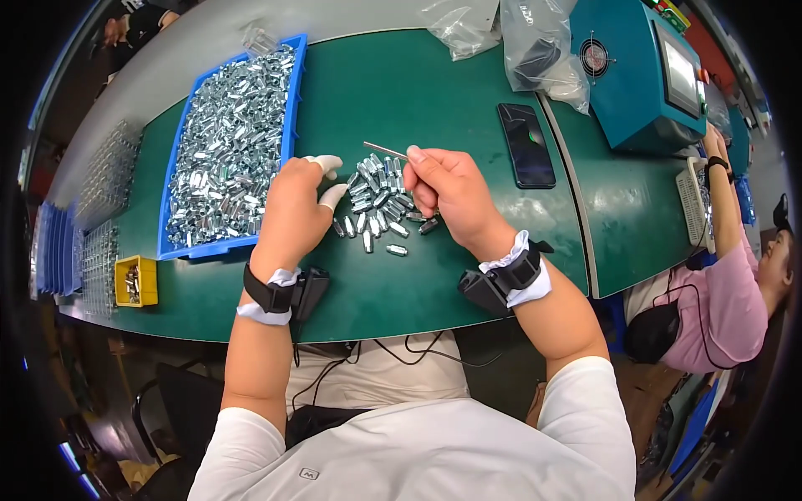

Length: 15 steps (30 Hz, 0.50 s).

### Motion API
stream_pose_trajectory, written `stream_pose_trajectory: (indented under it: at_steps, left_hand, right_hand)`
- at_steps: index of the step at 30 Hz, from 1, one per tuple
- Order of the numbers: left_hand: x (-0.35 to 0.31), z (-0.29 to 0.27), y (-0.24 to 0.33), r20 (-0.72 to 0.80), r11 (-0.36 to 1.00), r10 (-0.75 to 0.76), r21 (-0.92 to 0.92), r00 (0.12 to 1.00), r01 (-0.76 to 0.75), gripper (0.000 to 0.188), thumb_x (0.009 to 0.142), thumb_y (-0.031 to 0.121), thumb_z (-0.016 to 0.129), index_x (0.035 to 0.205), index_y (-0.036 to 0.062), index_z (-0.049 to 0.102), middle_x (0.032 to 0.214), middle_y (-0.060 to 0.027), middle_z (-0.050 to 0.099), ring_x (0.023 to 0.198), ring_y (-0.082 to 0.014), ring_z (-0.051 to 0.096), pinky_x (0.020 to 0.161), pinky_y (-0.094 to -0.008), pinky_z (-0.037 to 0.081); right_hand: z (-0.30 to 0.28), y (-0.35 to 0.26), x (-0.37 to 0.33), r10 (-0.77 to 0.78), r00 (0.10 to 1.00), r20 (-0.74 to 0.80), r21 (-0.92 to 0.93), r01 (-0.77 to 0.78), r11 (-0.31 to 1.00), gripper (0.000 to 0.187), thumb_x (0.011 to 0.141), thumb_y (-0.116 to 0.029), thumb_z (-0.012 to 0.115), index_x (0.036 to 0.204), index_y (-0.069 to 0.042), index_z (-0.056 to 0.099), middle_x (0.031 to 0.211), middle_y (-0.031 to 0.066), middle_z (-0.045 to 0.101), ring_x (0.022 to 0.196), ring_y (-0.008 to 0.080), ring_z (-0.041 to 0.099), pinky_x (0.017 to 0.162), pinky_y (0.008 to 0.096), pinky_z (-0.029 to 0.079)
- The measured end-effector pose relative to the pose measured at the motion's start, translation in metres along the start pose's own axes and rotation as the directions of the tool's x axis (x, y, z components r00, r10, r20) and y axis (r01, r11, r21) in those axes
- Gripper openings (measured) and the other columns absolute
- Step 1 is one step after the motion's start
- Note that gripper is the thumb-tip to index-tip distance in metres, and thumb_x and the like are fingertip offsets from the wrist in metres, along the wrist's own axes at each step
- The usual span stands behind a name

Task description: The person picks up a metal rod and a metal component by hand, slides the component onto the rod, and then places the assembled unit onto the green work surface, repeating the process several times.

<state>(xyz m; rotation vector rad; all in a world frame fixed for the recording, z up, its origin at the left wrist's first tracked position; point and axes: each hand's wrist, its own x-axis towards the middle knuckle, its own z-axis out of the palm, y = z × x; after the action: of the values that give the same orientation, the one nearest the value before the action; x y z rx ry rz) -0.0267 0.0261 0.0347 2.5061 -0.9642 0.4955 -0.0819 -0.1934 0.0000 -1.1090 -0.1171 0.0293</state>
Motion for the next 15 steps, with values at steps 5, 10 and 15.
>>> stream_pose_trajectory:
  at_steps: [5, 10, 15]
  left_hand:
    - [-0.002, 0.014, 0.004, 0.109, 0.996, 0.047, 0.066, 0.993, -0.054, 0.025, 0.077, -0.001, 0.064, 0.102, 0.0034, 0.068, 0.083, -0.0137, 0.062, 0.084, -0.0353, 0.059, 0.074, -0.0471, 0.048]
    - [-0.001, 0.021, 0.008, 0.168, 0.998, -0.001, 0.063, 0.986, -0.010, 0.026, 0.078, -0.004, 0.060, 0.102, 0.0030, 0.068, 0.082, -0.0134, 0.061, 0.081, -0.0328, 0.060, 0.070, -0.0448, 0.048]
    - [-0.001, 0.008, 0.016, 0.163, 0.755, -0.251, -0.583, 0.954, 0.298, 0.018, 0.086, -0.002, 0.062, 0.104, -0.0001, 0.068, 0.092, -0.0091, 0.068, 0.086, -0.0226, 0.066, 0.073, -0.0346, 0.053]
  right_hand:
    - [0.000, 0.005, -0.009, -0.001, 1.000, -0.021, -0.042, 0.000, 0.999, 0.039, 0.104, -0.029, 0.047, 0.076, -0.003, 0.056, 0.055, -0.0036, 0.038, 0.049, 0.0068, 0.037, 0.047, 0.0222, 0.033]
    - [-0.007, 0.005, -0.017, 0.022, 0.999, -0.030, -0.075, -0.024, 0.997, 0.039, 0.104, -0.029, 0.047, 0.076, -0.003, 0.057, 0.055, -0.0035, 0.039, 0.049, 0.0063, 0.038, 0.048, 0.0227, 0.034]
    - [-0.009, 0.010, -0.026, 0.018, 1.000, -0.011, -0.164, -0.019, 0.986, 0.039, 0.104, -0.027, 0.047, 0.076, -0.002, 0.058, 0.055, -0.0023, 0.043, 0.049, 0.0060, 0.040, 0.048, 0.0226, 0.035]
